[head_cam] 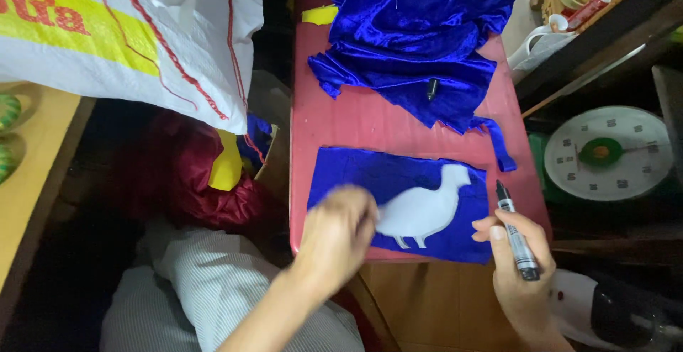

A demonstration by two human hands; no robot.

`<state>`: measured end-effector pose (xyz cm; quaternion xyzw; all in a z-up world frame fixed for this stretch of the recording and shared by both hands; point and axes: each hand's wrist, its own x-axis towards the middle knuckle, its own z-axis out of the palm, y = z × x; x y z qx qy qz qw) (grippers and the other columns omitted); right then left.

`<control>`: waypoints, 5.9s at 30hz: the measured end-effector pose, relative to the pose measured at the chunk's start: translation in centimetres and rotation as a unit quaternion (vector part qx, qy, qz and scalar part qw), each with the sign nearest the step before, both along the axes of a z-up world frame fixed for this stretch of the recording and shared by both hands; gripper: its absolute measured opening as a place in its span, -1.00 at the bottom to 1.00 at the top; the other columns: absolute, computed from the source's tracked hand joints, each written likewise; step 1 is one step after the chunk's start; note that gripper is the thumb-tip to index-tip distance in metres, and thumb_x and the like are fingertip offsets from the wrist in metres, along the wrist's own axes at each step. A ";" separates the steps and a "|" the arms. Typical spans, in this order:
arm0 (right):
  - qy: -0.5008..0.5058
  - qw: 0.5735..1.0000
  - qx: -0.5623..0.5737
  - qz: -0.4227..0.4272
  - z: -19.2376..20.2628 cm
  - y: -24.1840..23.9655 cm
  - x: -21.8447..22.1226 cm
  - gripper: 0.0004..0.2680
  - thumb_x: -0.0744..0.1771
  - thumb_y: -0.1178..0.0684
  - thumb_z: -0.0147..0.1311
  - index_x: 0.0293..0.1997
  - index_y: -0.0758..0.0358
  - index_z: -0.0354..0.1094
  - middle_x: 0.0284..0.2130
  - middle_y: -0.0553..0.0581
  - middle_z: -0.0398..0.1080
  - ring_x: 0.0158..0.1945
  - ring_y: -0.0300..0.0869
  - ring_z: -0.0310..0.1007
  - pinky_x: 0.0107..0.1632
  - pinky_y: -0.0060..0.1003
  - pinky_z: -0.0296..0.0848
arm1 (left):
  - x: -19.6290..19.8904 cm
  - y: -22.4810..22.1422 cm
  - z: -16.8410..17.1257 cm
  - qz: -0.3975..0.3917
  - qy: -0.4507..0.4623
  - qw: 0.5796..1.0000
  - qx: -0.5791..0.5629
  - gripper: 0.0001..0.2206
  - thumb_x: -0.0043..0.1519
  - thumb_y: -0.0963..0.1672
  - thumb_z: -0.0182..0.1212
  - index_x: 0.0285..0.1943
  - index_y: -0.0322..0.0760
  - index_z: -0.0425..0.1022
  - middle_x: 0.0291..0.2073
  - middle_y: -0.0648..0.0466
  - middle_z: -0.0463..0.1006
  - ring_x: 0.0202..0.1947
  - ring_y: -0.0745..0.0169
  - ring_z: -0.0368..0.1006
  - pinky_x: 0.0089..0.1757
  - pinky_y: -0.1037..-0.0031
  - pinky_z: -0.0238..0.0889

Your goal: Tracing a bird-shaped template onto blue fabric using a marker

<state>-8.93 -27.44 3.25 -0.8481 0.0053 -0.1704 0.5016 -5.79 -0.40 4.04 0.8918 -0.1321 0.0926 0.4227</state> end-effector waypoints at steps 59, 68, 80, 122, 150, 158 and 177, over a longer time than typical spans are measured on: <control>-0.016 0.977 0.037 -0.207 -7.4 0.6 -4.6 -0.70 0.30 0.23 0.31 0.08 0.18 0.27 -0.09 0.23 0.38 -0.11 -0.15 0.40 0.03 -0.38 0.43 | -2.2 -1.7 -5.8 -0.023 -0.202 0.948 0.243 -0.80 0.21 -0.26 0.05 -0.02 -0.48 0.49 0.18 -0.44 0.44 -0.22 -0.15 0.34 -0.20 0.12 0.28; 0.006 0.967 0.089 -0.240 -6.7 1.1 -4.4 -0.70 0.29 0.23 0.29 0.05 0.09 0.27 -0.10 0.10 0.38 -0.19 -0.27 0.39 -0.06 -0.50 0.39 | -2.9 -1.5 -6.2 -0.047 -0.191 0.937 0.287 -0.70 0.24 -0.23 0.04 0.12 -0.45 0.53 0.18 -0.35 0.46 -0.24 -0.06 0.29 -0.29 0.22 0.20; 0.064 0.871 0.485 0.037 -1.4 4.4 -2.0 -0.72 0.31 0.34 -0.02 0.11 0.16 0.20 -0.10 0.56 0.47 0.09 0.40 0.54 0.23 0.19 0.49 | -2.4 -0.9 -5.4 -0.050 -0.197 0.961 0.187 -0.71 0.33 -0.21 0.04 0.20 -0.44 0.49 0.22 -0.20 0.48 -0.05 -0.08 0.41 -0.02 0.18 0.34; 0.125 0.930 0.186 -0.291 1.3 -2.3 -3.3 -0.78 0.35 0.19 0.09 0.08 0.01 0.28 -0.14 0.03 0.34 -0.11 -0.30 0.33 -0.02 -0.43 0.30 | 3.1 1.3 18.3 0.030 0.153 0.865 -0.477 -0.44 0.04 -0.31 0.25 0.32 -0.46 0.42 0.19 -0.13 0.58 0.15 0.24 0.49 0.23 0.47 0.32; 0.023 0.947 0.070 -0.313 -0.4 -1.1 -3.7 -0.75 0.34 0.27 0.14 0.10 0.16 0.27 -0.02 0.12 0.36 -0.02 -0.24 0.38 0.16 -0.40 0.34 | 0.9 -11.8 -0.6 -0.130 0.033 0.984 -0.117 -0.59 0.32 -0.06 0.07 0.33 -0.29 0.35 0.25 -0.25 0.43 0.10 -0.23 0.45 0.08 0.11 0.28; 0.049 0.997 0.035 -0.052 2.6 3.8 -2.0 -0.69 0.26 0.12 0.28 0.06 0.13 0.30 -0.23 0.07 0.54 -0.19 -0.26 0.51 0.02 -0.36 0.42 | -3.5 -5.9 -1.9 -0.098 0.355 0.807 -0.461 -0.86 0.23 -0.22 0.39 -0.27 -0.21 0.47 -0.53 0.22 0.47 -0.53 0.53 0.34 -0.46 0.62 0.19; 0.025 0.842 0.415 0.344 4.0 7.6 0.2 -0.52 0.31 0.31 0.09 0.34 -0.05 0.02 0.49 0.48 -0.06 0.44 0.48 0.10 0.38 0.25 0.23 | -7.8 -0.8 -0.8 -0.085 0.538 0.474 -0.692 -0.58 0.18 -0.09 0.37 0.17 -0.42 0.53 -0.22 -0.18 0.66 -0.36 0.00 0.63 -0.51 0.52 0.36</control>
